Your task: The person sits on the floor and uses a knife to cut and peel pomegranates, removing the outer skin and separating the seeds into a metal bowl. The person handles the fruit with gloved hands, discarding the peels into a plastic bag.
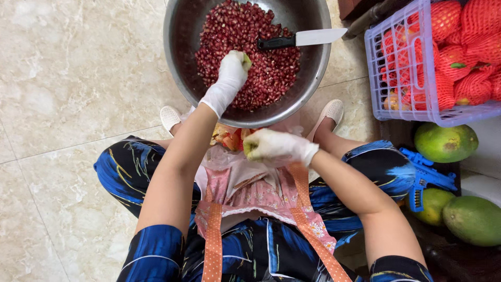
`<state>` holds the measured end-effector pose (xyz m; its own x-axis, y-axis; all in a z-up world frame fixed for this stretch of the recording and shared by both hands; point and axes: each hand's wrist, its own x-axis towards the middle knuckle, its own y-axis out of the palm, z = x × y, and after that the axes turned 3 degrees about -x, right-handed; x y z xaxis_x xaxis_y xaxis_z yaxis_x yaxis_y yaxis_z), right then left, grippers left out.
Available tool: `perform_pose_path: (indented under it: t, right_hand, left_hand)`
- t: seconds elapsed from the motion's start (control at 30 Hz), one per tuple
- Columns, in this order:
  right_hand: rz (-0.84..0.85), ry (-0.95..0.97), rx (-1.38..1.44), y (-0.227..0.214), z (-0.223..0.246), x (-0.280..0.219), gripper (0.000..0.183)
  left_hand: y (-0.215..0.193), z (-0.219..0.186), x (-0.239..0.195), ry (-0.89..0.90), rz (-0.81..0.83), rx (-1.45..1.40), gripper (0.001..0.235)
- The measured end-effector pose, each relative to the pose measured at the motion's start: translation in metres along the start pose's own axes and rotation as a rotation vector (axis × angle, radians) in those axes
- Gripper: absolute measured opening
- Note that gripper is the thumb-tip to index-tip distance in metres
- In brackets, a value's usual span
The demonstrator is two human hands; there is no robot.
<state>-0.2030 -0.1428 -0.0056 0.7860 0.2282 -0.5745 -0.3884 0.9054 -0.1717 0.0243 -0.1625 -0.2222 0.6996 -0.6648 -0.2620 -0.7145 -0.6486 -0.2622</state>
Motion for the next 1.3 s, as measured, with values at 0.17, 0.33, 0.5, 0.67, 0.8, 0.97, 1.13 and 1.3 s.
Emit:
perform_pose_path:
  t: [0.17, 0.33, 0.5, 0.67, 0.8, 0.97, 1.13, 1.3]
  right_hand:
    - [-0.321, -0.102, 0.110, 0.054, -0.084, 0.042, 0.028]
    - [-0.264, 0.120, -0.634, 0.051, -0.184, 0.053, 0.028]
    - [-0.080, 0.396, -0.802, 0.051, -0.181, 0.048, 0.025]
    - [0.012, 0.297, -0.530, 0.031, -0.084, 0.000, 0.035]
    - [-0.172, -0.183, -0.071, -0.004, -0.043, -0.048, 0.054]
    - [0.034, -0.395, 0.773, -0.031, -0.010, -0.087, 0.101]
    - [0.047, -0.571, 0.945, -0.035, 0.001, -0.085, 0.117]
    - [0.008, -0.478, 0.796, -0.035, 0.017, -0.082, 0.124]
  left_hand:
    - [-0.032, -0.023, -0.012, -0.009, 0.137, -0.133, 0.007]
    - [-0.079, -0.090, -0.077, -0.181, 0.280, -0.456, 0.010]
    - [-0.112, -0.113, -0.202, -0.159, 0.613, -0.108, 0.013]
    - [-0.094, -0.085, -0.260, -0.012, 0.662, 0.596, 0.027]
    - [-0.096, -0.093, -0.268, 0.072, 0.626, 0.742, 0.041]
    - [-0.100, -0.144, -0.257, 0.338, 0.523, 0.244, 0.048]
    - [-0.078, -0.183, -0.248, -0.022, 0.608, -0.718, 0.044]
    - [-0.043, -0.185, -0.237, -0.168, 0.437, -0.863, 0.029]
